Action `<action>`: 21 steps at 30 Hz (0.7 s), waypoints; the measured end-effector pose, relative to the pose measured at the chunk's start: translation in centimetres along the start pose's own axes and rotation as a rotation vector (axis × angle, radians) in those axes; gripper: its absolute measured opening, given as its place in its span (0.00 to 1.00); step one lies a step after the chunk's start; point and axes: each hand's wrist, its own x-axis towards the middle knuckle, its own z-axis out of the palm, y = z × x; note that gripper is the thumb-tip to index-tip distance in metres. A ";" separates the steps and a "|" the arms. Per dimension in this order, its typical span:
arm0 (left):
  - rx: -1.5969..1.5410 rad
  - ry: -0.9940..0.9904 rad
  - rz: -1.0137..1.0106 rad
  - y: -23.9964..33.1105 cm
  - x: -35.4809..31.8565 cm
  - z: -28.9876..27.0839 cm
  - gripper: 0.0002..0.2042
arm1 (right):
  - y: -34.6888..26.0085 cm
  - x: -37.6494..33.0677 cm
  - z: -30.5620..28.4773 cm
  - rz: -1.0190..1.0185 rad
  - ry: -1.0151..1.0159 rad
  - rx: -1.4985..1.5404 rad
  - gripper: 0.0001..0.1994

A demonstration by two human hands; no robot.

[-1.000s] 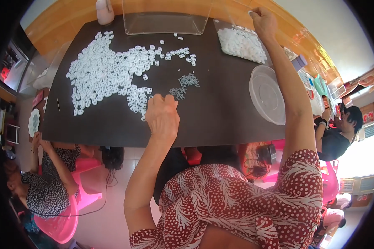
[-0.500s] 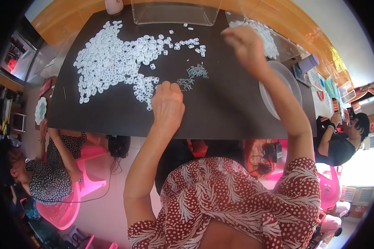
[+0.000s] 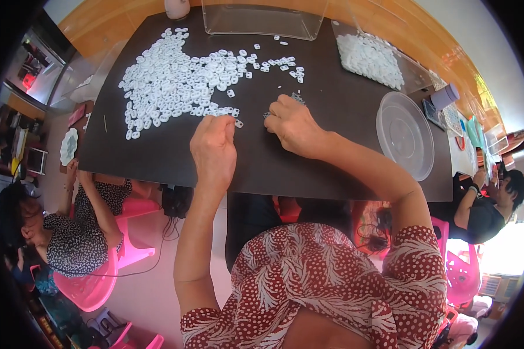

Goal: Manually assembling small white plastic components with metal pins at a workbench.

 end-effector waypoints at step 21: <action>0.554 -0.339 0.499 -5.3 7.8 3.1 0.04 | -1.3 0.1 -2.5 0.095 0.129 0.187 0.08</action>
